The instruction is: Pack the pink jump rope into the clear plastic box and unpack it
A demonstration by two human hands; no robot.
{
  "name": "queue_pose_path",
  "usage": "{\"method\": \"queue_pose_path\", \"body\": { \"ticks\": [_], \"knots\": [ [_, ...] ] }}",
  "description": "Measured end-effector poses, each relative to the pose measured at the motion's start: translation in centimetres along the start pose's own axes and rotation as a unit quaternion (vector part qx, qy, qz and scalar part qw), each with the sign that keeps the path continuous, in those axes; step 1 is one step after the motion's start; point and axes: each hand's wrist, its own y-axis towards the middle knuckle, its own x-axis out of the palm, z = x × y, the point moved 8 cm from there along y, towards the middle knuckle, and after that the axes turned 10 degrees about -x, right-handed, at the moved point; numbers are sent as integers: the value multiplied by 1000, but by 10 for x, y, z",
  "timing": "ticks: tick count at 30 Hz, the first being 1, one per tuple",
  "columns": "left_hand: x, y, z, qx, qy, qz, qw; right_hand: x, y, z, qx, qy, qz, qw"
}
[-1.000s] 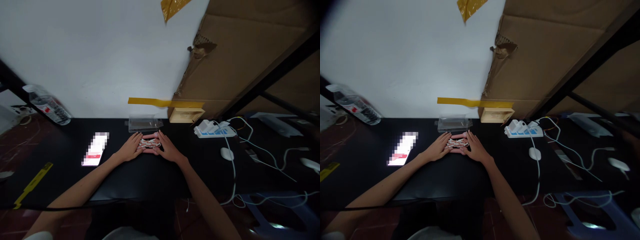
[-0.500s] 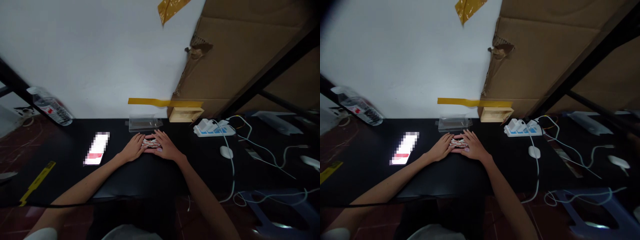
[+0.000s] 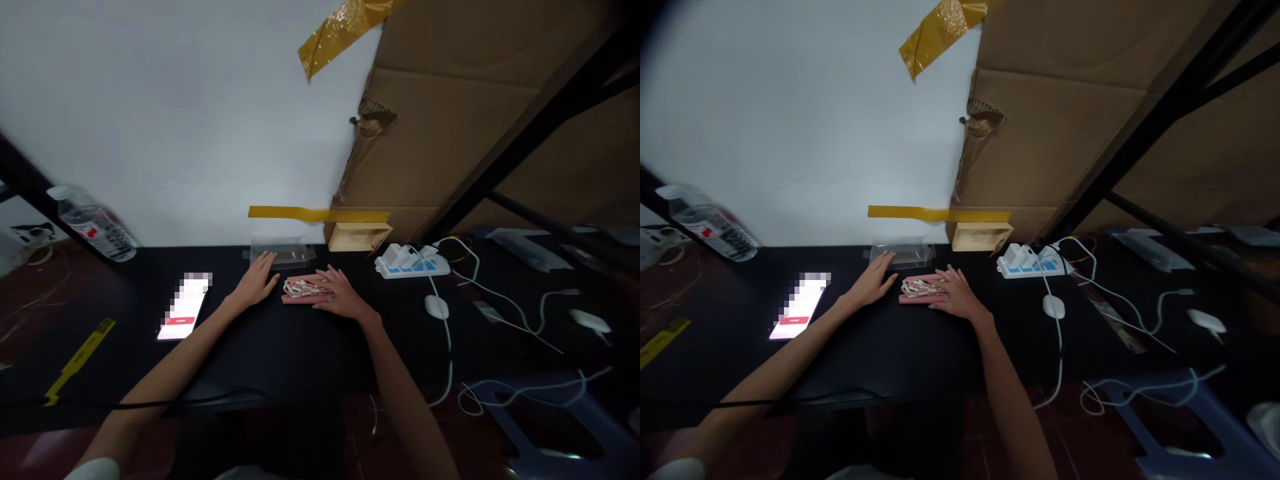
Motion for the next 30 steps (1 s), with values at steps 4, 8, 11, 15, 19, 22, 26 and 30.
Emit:
{"method": "queue_pose_path", "body": {
  "ticks": [4, 8, 11, 15, 19, 22, 26, 30],
  "knots": [
    [-8, -3, -19, -47, 43, 48, 997, -8, -14, 25, 27, 29, 25, 999],
    [-17, -1, -26, -99, 68, 83, 989, -10, -18, 33, 19, 91, 65, 994],
    [-12, 3, -24, -89, 102, 62, 989, -7, -18, 34, 20, 81, 68, 994],
    [0, 1, -24, -67, 160, -11, 985, -4, -18, 37, 33, 55, 52, 997],
    [-1, -6, -27, -38, 151, -41, 987, -5, -19, 36, 20, 82, 43, 995],
    [-6, -11, -29, -19, 127, -46, 991, -7, -19, 34, 8, 113, 42, 993],
    [-11, -14, -30, -11, 95, -50, 994, -11, -20, 33, 2, 147, 43, 988],
    [-8, -22, -20, 4, 78, -78, 994, -13, -21, 38, 12, 149, 48, 988]
  ]
}}
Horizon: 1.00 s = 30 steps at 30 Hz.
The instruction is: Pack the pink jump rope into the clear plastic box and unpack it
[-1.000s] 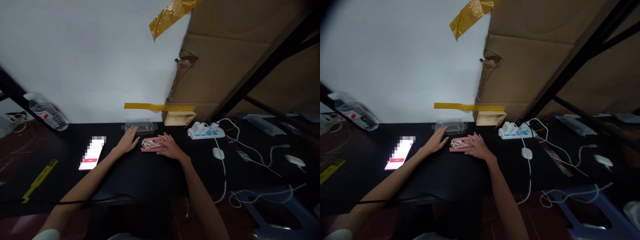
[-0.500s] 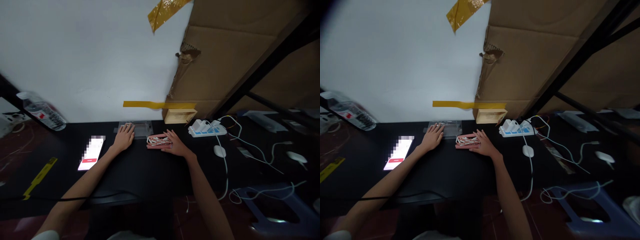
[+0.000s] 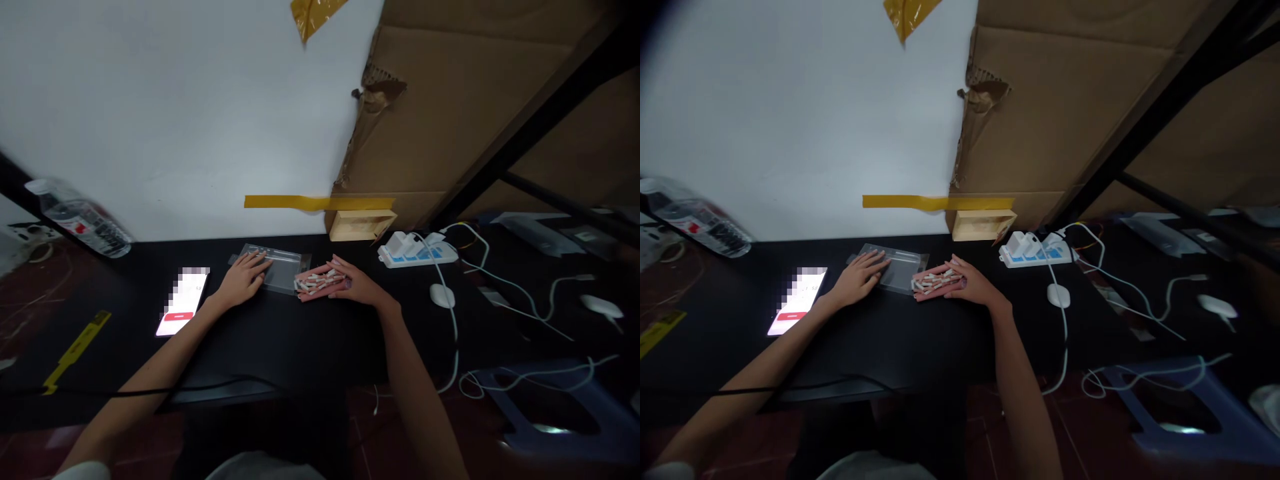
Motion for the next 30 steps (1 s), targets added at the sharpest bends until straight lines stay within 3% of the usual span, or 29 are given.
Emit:
{"method": "queue_pose_path", "body": {
  "ticks": [8, 19, 24, 30],
  "knots": [
    [3, -14, 31, -6, 14, 30, 999, 15, 10, 8, 30, -80, 81, 993],
    [9, -4, 41, -35, 8, 57, 998, 49, 30, -7, 32, -60, 78, 995],
    [6, -7, 40, -39, 9, 65, 997, 33, 25, -9, 21, 6, 52, 998],
    [5, -9, 38, -22, 24, 55, 998, -3, 0, 19, 86, -34, 13, 996]
  ]
}}
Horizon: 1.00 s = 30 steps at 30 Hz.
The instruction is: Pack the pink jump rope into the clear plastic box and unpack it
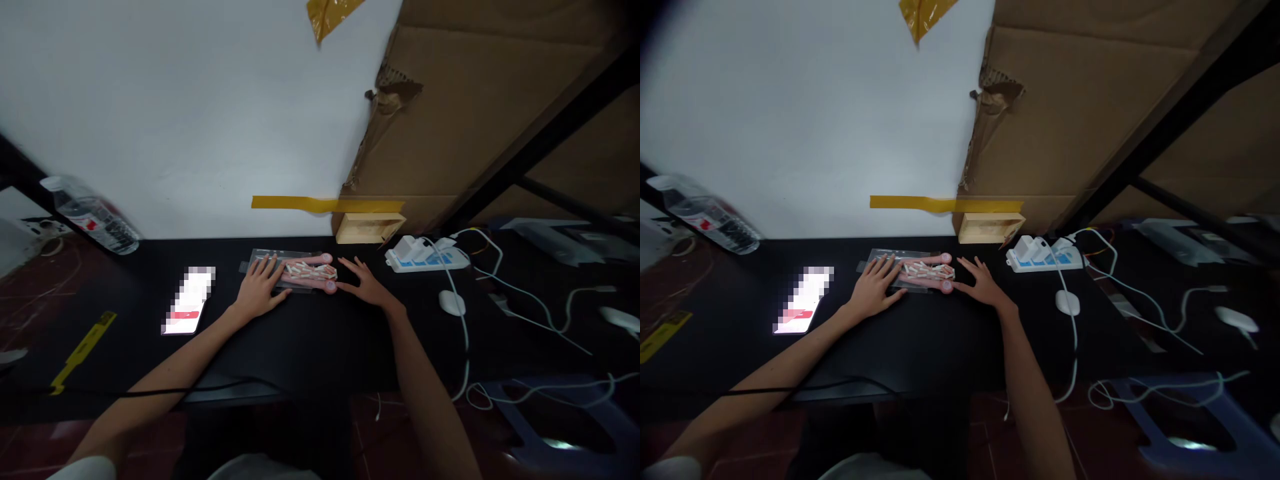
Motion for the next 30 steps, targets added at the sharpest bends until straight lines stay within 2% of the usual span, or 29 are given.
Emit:
{"method": "queue_pose_path", "body": {
  "ticks": [6, 15, 21, 30],
  "knots": [
    [1, -1, -4, 12, -6, -8, 1000, -1, 6, 6, -32, -21, -37, 999],
    [1, 1, -2, 11, -15, 7, 1000, 9, 20, -7, -37, -43, -75, 996],
    [1, 1, -2, 10, -13, 2, 1000, 8, 23, -11, -39, -37, -64, 996],
    [-1, 2, 1, 10, 25, 9, 1000, 22, 31, -20, -66, -21, -34, 997]
  ]
}}
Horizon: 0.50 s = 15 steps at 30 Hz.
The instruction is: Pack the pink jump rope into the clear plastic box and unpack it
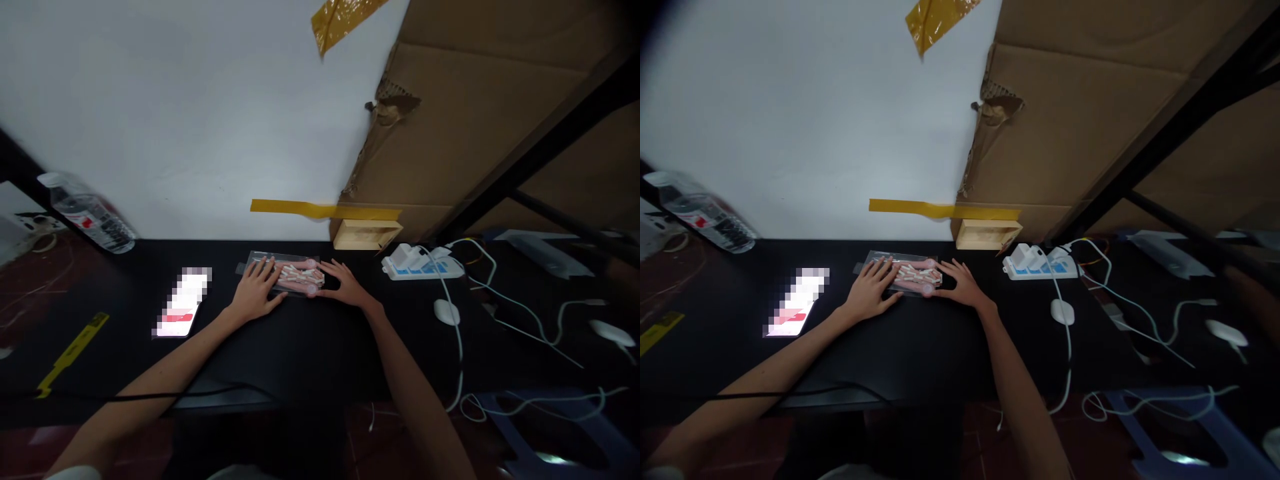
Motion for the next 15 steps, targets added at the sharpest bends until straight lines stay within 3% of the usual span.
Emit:
{"method": "queue_pose_path", "body": {
  "ticks": [15],
  "knots": [
    [3, -7, 10, -17, 22, -4, 1000, 11, 6, -7, -17, -41, -27, 999]
  ]
}}
